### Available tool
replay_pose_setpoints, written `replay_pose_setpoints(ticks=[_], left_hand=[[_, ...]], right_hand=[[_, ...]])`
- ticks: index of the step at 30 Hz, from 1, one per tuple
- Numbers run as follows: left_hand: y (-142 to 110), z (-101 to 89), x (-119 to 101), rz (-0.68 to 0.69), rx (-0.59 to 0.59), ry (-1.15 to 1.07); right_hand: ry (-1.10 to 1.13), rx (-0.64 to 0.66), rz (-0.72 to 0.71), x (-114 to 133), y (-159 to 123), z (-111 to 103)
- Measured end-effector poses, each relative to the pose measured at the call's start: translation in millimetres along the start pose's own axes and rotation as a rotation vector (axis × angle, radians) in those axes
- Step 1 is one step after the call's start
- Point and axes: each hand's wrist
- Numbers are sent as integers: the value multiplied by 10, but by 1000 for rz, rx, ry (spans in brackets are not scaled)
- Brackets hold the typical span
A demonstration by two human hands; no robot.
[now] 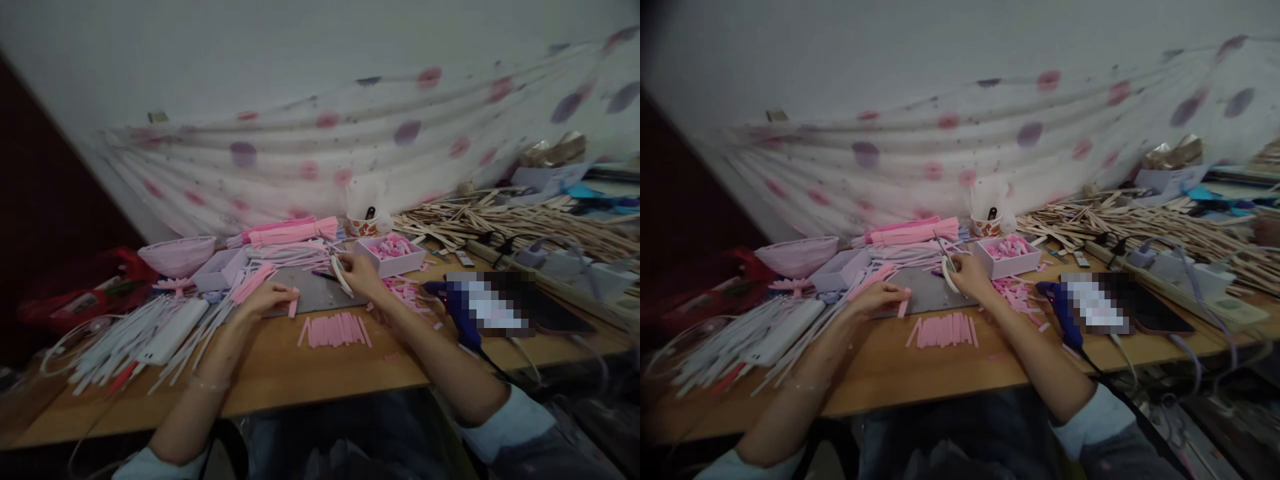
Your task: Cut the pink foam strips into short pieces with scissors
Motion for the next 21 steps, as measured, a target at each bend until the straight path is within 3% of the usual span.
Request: replay_pose_setpoints(ticks=[4,9,15,21], left_hand=[[-124,-20,108,-39,150,111],[-185,12,223,-157,114,77],[-159,118,249,-210,7,102],[-157,212,248,-195,70,28]], right_hand=[[-341,119,-48,43,-38,-112],[-600,305,-151,49,-73,-139],[-638,523,-121,-61,-51,-126],[-659,499,-83,11,-100,-162]])
Point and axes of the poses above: each hand's wrist, its own y-axis towards the middle knuckle, its own z-axis out of the palm, x = y × z
